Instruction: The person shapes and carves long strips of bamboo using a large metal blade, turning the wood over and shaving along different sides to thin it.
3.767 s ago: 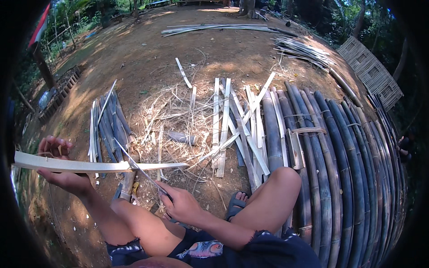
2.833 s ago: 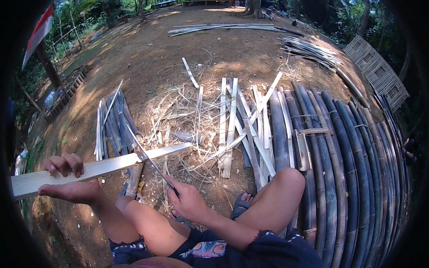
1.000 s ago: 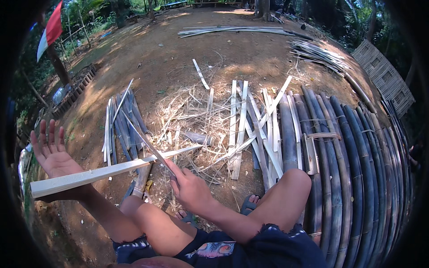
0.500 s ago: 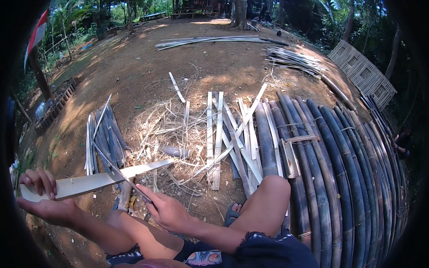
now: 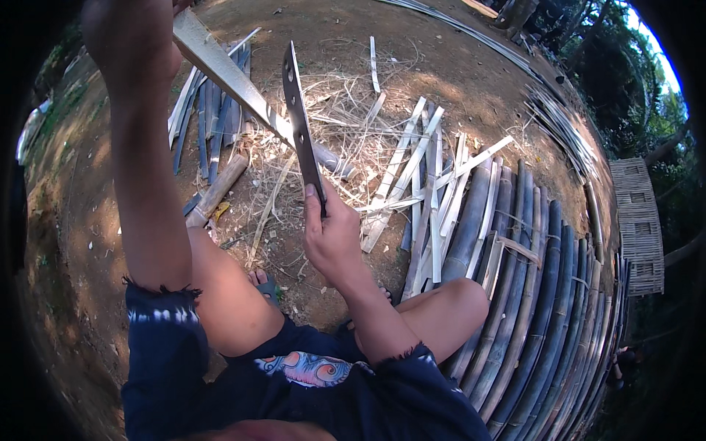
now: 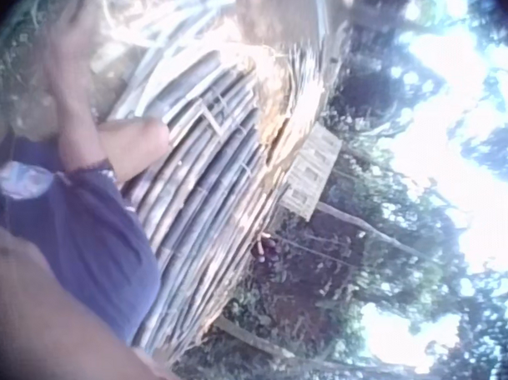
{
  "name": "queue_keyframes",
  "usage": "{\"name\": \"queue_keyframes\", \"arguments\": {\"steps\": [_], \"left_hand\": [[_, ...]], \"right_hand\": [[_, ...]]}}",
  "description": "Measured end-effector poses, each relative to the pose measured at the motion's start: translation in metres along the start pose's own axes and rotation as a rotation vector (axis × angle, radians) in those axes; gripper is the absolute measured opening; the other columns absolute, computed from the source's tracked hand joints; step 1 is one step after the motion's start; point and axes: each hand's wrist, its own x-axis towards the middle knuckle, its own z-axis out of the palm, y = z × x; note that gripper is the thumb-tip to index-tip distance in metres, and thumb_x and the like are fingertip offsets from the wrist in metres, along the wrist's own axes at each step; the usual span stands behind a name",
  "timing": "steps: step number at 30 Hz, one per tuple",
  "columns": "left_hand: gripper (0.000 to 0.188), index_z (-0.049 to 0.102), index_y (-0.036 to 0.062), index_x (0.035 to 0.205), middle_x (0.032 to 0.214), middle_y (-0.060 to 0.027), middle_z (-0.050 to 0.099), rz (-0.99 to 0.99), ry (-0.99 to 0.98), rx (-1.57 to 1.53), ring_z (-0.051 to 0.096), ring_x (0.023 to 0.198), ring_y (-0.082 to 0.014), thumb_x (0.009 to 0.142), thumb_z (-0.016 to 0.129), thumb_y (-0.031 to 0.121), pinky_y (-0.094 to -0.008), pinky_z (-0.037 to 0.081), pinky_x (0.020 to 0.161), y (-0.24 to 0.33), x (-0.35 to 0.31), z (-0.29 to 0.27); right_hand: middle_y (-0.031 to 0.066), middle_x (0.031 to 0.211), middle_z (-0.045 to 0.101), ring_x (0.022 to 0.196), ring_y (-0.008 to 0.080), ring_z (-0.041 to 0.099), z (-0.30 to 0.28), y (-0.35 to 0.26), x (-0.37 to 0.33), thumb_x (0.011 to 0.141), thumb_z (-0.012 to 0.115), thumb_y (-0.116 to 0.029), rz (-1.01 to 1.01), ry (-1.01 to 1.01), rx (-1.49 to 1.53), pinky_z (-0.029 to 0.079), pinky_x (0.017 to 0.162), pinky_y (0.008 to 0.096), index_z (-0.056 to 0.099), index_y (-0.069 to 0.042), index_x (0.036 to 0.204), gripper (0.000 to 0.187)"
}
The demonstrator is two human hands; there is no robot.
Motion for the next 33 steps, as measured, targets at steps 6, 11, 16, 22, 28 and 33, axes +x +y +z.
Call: {"name": "queue_keyframes", "arguments": {"steps": [6, 11, 16, 22, 28, 33], "left_hand": [[0.045, 0.051, 0.0150, 0.065, 0.054, 0.0078, 0.038, 0.111, -0.015, 0.079, 0.036, 0.047, -0.0018, 0.104, 0.056, 0.035, -0.0227, 0.026, 0.044, -0.009, -0.002, 0.019], [0.049, 0.047, 0.0163, 0.060, 0.051, 0.0091, 0.035, -0.012, -0.223, 0.028, 0.031, 0.044, -0.0024, 0.105, 0.056, 0.033, -0.0251, 0.022, 0.042, 0.006, -0.010, 0.020], [0.046, 0.049, 0.0139, 0.063, 0.050, 0.0092, 0.034, 0.052, -0.105, 0.044, 0.030, 0.043, -0.0027, 0.105, 0.055, 0.030, -0.0256, 0.022, 0.041, -0.008, -0.004, 0.018], [0.044, 0.050, 0.0117, 0.065, 0.050, 0.0080, 0.038, 0.102, -0.138, -0.048, 0.032, 0.044, -0.0030, 0.105, 0.055, 0.028, -0.0256, 0.024, 0.041, -0.020, 0.000, 0.021], [0.043, 0.051, 0.0111, 0.064, 0.050, 0.0067, 0.040, 0.089, -0.171, -0.016, 0.035, 0.044, -0.0036, 0.105, 0.055, 0.025, -0.0262, 0.025, 0.042, -0.036, 0.001, 0.029], [0.045, 0.050, 0.0124, 0.062, 0.050, 0.0074, 0.038, 0.072, -0.103, -0.028, 0.032, 0.043, -0.0033, 0.104, 0.057, 0.027, -0.0266, 0.023, 0.041, -0.029, 0.012, 0.029]], "right_hand": [[0.0063, 0.076, 0.058, 0.062, 0.0072, 0.052, -0.017, -0.063, -0.007, 0.107, 0.047, -0.020, -0.583, 0.318, 0.544, 0.042, 0.052, 0.0229, 0.057, 0.006, 0.106, 0.028], [0.0103, 0.062, 0.056, 0.053, 0.0158, 0.058, 0.013, 0.073, 0.022, 0.103, 0.055, -0.017, 0.078, 0.054, 0.082, 0.043, 0.050, 0.0356, 0.061, -0.002, 0.121, 0.024], [0.0045, 0.068, 0.059, 0.056, 0.0091, 0.054, -0.009, -0.005, 0.022, 0.105, 0.052, -0.017, -0.142, 0.082, 0.134, 0.043, 0.050, 0.0285, 0.056, -0.001, 0.129, 0.029], [0.0059, 0.076, 0.060, 0.061, 0.0086, 0.055, -0.001, -0.034, 0.017, 0.105, 0.050, -0.012, -0.616, 0.396, 0.358, 0.045, 0.053, 0.0253, 0.050, 0.002, 0.125, 0.025], [0.0146, 0.069, 0.057, 0.056, 0.0177, 0.055, 0.005, 0.040, 0.030, 0.102, 0.051, -0.009, -0.047, 0.061, -0.141, 0.045, 0.056, 0.0358, 0.056, -0.003, 0.126, 0.025], [0.0047, 0.070, 0.060, 0.058, 0.0066, 0.054, -0.025, -0.034, 0.025, 0.104, 0.051, -0.011, -0.344, 0.223, 0.238, 0.045, 0.052, 0.0249, 0.057, 0.004, 0.121, 0.023]]}}
